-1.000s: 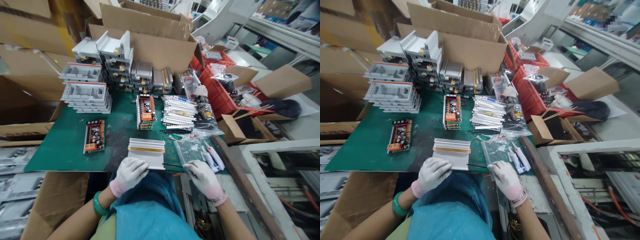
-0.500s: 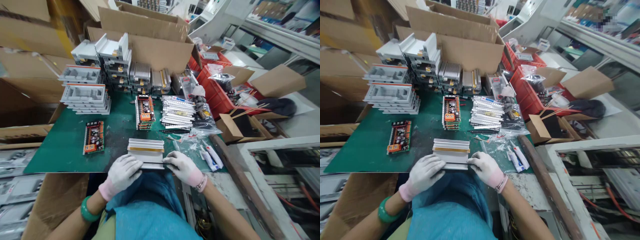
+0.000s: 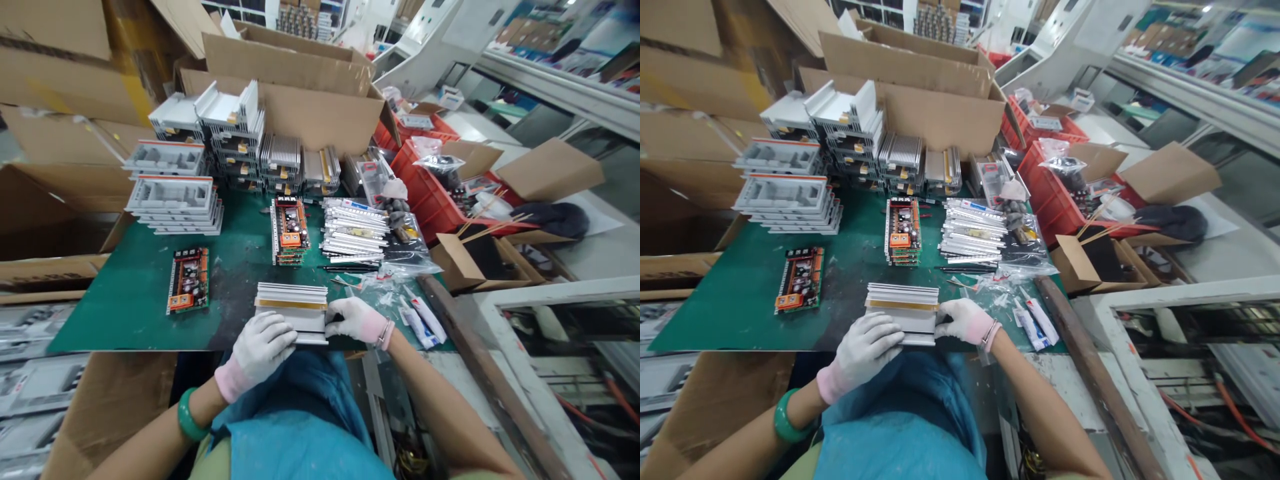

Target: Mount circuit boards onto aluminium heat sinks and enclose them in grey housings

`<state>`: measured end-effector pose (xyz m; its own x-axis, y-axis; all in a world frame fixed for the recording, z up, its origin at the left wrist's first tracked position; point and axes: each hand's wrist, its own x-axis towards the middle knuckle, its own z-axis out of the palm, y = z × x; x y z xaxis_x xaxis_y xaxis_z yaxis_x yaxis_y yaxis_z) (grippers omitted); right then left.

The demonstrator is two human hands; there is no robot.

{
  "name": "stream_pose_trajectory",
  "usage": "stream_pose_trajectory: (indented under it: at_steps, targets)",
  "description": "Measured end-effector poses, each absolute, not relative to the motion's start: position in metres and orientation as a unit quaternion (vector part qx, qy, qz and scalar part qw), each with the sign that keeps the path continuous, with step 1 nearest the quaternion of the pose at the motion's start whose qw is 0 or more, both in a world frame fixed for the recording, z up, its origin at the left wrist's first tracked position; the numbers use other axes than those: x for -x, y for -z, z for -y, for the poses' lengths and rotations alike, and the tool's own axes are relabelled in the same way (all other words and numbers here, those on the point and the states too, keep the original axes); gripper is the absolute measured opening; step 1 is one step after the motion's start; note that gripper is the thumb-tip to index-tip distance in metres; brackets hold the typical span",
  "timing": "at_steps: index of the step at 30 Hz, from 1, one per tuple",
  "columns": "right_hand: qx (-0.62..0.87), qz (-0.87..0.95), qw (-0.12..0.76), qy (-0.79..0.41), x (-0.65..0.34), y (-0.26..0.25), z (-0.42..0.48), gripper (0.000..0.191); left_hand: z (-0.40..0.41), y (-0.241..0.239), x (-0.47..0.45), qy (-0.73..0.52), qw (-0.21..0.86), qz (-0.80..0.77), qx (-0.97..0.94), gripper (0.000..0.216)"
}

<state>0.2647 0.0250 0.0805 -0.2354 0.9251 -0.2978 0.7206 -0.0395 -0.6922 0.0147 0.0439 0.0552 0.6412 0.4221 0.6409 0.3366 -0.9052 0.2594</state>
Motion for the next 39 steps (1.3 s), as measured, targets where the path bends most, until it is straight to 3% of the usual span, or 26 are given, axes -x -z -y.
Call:
stream_pose_trajectory:
  at_steps: [6,9,12,15,18,23,28,32,36,39]
  targets:
    - [0.590,0.698,0.165,-0.369,-0.263,-0.079,-0.021,0.006,-0.038,-0.063,-0.009,-0.335,0.061,-0.225,-0.913,0.008]
    - [0.578,0.723,0.208,-0.316,-0.275,-0.080,-0.024,0.006,-0.041,-0.075,0.001,-0.268,0.054,-0.276,-0.922,0.028]
    - [0.645,0.701,0.251,-0.169,-0.300,-0.079,-0.039,0.011,-0.060,-0.092,0.008,-0.250,-0.008,-0.315,-0.915,0.042]
    - [0.712,0.674,0.195,0.018,-0.325,-0.073,-0.063,0.016,-0.091,-0.115,0.001,-0.273,-0.065,-0.333,-0.900,0.040]
    - [0.716,0.677,0.144,0.091,-0.338,-0.064,-0.083,0.018,-0.118,-0.139,-0.019,-0.276,-0.081,-0.344,-0.894,0.040]
    - [0.689,0.703,0.141,0.110,-0.338,-0.058,-0.094,0.011,-0.140,-0.162,-0.055,-0.162,-0.119,-0.372,-0.906,0.047]
    - [0.677,0.706,0.169,0.122,-0.331,-0.064,-0.084,0.011,-0.150,-0.166,-0.073,-0.057,-0.144,-0.373,-0.915,0.033]
    - [0.686,0.669,0.273,0.087,-0.314,-0.075,-0.052,0.014,-0.153,-0.162,-0.056,-0.119,-0.142,-0.319,-0.930,0.029]
    - [0.734,0.544,0.401,-0.063,-0.295,-0.083,-0.003,0.014,-0.144,-0.149,-0.010,-0.214,-0.132,-0.190,-0.949,0.022]
    - [0.741,0.483,0.445,-0.143,-0.284,-0.082,0.028,0.016,-0.131,-0.138,0.024,-0.237,-0.088,-0.115,-0.961,0.036]
